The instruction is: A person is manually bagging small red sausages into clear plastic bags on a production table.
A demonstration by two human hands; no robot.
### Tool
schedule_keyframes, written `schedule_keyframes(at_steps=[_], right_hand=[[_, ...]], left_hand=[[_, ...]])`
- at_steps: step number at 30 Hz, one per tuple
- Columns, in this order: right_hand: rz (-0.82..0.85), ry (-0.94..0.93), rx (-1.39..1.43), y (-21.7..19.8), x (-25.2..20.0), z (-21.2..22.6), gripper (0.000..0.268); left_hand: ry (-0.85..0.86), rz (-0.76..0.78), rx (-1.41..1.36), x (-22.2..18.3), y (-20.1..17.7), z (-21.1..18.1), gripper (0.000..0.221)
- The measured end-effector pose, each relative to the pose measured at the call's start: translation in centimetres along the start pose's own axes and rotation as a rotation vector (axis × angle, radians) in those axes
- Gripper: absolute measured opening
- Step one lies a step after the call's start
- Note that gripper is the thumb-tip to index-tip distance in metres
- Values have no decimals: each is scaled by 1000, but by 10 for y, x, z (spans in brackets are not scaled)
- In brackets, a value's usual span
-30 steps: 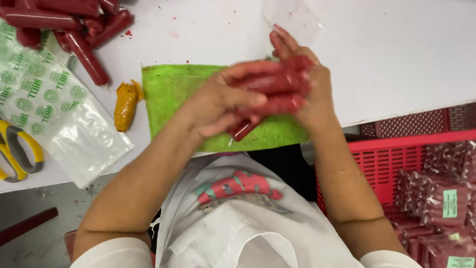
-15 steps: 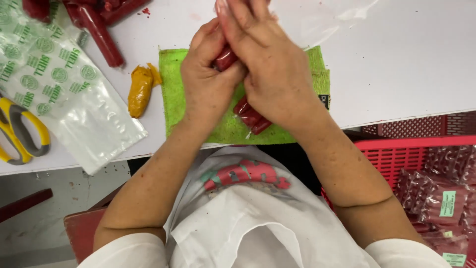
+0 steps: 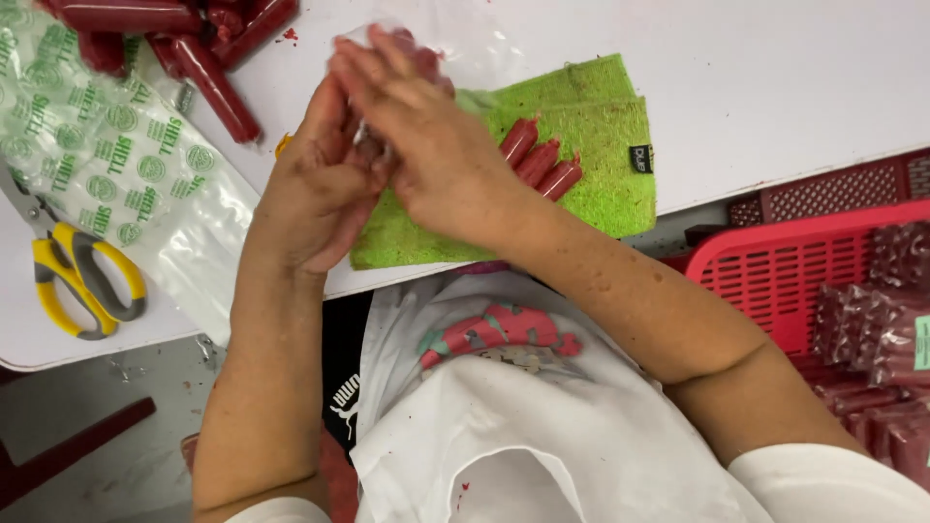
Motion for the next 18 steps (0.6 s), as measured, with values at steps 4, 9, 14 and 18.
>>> schedule_keyframes(at_steps=[4,9,14,18], right_hand=[[212,-37,-148,9,0,33,102],[167,-252,-319,-13,-9,34,52],[23,-29,-62,-73,-8,-28,31],[-99,28,41,-70,25,-113,34]], left_hand=[[153,-122,221,29,-53,38,70],[151,-112,437,36,-48,35,77],[140,-236,1492,22,-16,11,107],[139,-491,1419,30,-14,21,55]])
Point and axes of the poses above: each hand's wrist, its own x-axis towards the middle knuckle, its own y-axis out of the palm, z = x × y, the point moved 3 cm from there along x, towards the middle knuckle, and after that the axes turned 2 degrees about -x, right-handed, at the moved point
